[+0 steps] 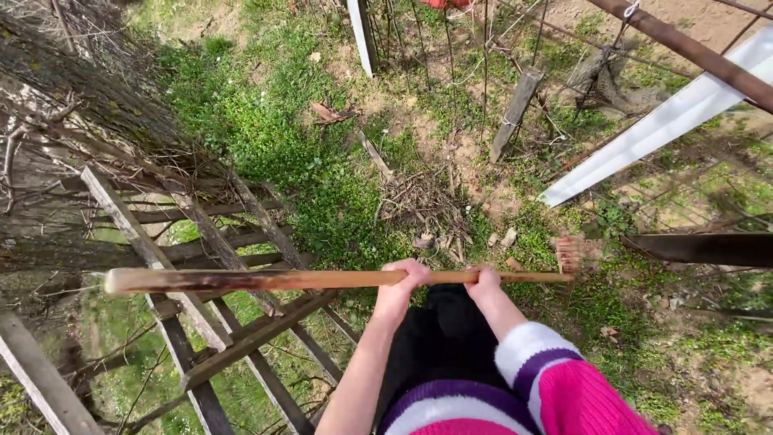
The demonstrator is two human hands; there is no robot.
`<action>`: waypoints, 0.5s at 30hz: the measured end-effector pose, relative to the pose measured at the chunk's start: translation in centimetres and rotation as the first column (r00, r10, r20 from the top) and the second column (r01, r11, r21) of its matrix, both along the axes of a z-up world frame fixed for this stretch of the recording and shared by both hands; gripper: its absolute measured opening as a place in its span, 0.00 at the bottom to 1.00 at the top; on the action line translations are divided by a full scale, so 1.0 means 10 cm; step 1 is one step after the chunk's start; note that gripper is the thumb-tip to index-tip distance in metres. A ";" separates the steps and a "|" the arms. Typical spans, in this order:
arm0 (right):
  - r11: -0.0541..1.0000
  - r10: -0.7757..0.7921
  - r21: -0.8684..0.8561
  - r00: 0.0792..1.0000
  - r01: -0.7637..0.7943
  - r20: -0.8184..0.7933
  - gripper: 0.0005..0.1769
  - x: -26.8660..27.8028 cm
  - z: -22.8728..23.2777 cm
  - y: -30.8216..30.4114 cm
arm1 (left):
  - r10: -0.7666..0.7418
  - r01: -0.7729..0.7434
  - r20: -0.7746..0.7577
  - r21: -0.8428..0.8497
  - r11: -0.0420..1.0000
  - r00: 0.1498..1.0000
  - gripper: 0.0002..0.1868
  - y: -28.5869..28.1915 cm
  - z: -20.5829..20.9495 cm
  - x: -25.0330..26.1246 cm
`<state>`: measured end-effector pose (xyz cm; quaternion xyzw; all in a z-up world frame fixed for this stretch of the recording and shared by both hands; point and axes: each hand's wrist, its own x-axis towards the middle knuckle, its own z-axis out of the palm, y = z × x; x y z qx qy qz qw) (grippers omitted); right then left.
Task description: The person rakes leaves, sticks, and debris across a dirt and grass surface using a rake, pulling the material toward them and moving it along the ground near a wire fence.
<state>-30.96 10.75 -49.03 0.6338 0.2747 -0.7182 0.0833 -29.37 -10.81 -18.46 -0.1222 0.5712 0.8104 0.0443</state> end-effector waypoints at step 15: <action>0.996 -0.005 -0.088 0.999 0.010 0.052 0.18 -0.34 -1.16 0.04 | -0.467 0.471 0.063 -0.096 0.877 0.882 0.20 -0.02 -1.06 -0.71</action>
